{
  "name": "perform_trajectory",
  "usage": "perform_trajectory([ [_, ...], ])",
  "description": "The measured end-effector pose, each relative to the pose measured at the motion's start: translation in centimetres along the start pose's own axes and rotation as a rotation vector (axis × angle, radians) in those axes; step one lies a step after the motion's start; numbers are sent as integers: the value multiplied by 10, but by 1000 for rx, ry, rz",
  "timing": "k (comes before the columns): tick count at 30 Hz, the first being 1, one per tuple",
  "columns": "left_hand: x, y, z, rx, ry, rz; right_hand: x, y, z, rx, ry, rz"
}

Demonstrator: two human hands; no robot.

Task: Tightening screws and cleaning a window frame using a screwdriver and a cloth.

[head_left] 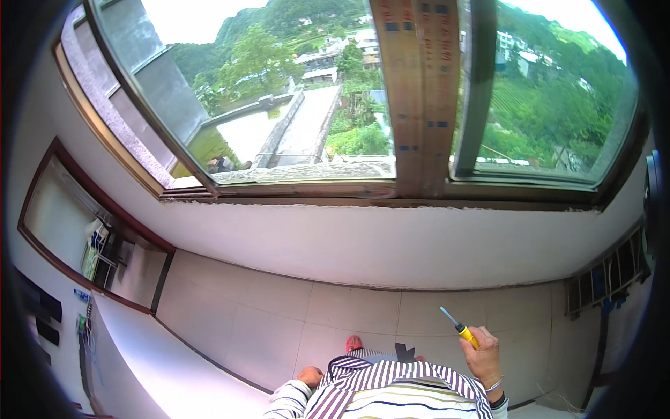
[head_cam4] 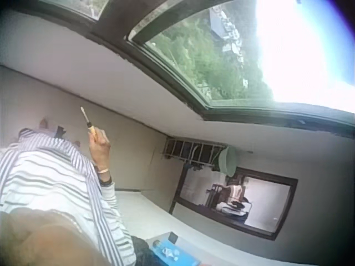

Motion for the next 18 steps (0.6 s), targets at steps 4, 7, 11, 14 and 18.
perform_trajectory([
  [4, 8, -19, -29, -44, 122, 15, -46, -29, -25, 62, -32, -20],
  [7, 35, -39, -62, -72, 178, 64, -85, -51, -64, 115, -13, -57],
  [11, 61, -52, -122, -203, 255, 137, -134, -73, -117, 137, -16, -125],
  [14, 76, -49, -133, -299, 447, 171, -166, -94, -140, 181, 71, -160],
  [18, 96, -41, -154, -201, 577, 248, -202, -132, -193, 341, 136, -241],
])
Point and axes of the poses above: each hand's wrist, its own y-axis away from the middle knuckle, its own x-axis out of the back of the hand, z = x × y, the point moved 1 cm from there along -y, towards the middle knuckle, and after that the axes turned 7 degrees about -z, right-handed, at the moved point
